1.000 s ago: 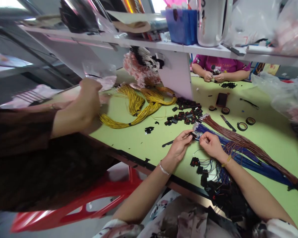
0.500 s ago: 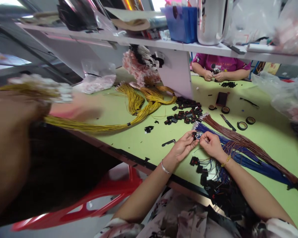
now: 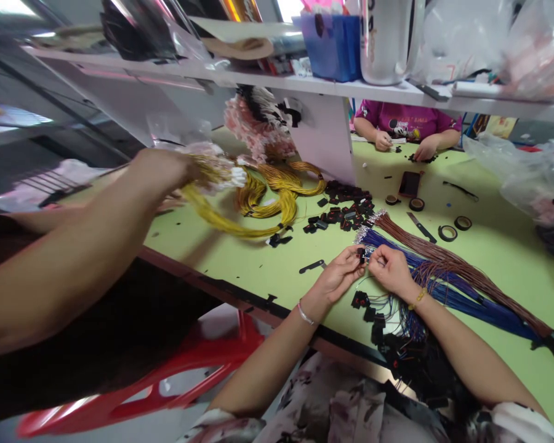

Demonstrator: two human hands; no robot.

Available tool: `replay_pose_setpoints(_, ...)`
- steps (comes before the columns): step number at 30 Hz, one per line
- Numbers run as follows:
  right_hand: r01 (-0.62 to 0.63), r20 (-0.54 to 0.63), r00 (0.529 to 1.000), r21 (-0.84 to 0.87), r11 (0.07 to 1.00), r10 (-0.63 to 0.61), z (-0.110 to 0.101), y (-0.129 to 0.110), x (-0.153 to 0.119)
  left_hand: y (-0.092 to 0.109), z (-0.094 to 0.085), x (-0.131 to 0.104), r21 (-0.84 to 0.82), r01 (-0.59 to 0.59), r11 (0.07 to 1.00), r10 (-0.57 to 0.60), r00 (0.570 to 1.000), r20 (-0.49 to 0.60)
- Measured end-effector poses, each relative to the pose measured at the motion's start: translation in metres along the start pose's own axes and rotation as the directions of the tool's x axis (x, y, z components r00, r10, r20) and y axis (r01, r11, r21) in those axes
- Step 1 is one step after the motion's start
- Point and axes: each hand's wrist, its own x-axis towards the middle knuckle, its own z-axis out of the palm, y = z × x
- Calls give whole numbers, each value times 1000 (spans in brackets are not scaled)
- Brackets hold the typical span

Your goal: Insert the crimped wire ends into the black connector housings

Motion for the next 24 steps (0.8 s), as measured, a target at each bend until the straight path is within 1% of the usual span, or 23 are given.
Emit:
replay_pose_setpoints(3,33,8,999,-36,999,-33,1,0,-1,-2,3,-1,80,-35,996,38,998,-42)
replay_pose_setpoints(6,82,25,996,-91,992,-80,3,1,0,-6,6,-1,197,-105,975,121,990,-73)
replay_pose_setpoints(8,121,55,992,-119,986,-115,3,2,0,-9,6,-1,249,-123,961,153,983,-104)
replay_pose_setpoints(10,142,98,986,-117,983,-131,3,4,1,-10,5,-1,253,-111,961,150,979,-140)
replay_pose_setpoints(12,135,126,985,-107,985,-121,3,5,1,-11,5,-1,240,-100,965,141,977,-161)
replay_pose_setpoints(16,91,116,990,-156,983,-74,5,3,-3,-12,6,-2,271,-120,955,166,974,-152)
replay_pose_setpoints(18,93,154,986,-163,982,-68,2,2,-1,-12,5,-2,305,-109,946,160,976,-148)
replay_pose_setpoints(20,93,185,980,-125,988,-69,-4,5,7,-11,5,-2,337,-77,938,134,980,-149)
replay_pose_setpoints(21,84,173,983,-106,991,-65,-8,8,14,-11,4,-2,349,-63,935,123,981,-152)
replay_pose_setpoints(22,64,132,990,-104,993,-50,-12,12,23,-10,4,-3,356,-55,933,118,981,-157)
replay_pose_setpoints(24,-2,8,1000,-186,983,4,-18,23,43,-7,5,-3,355,-55,933,120,979,-165)
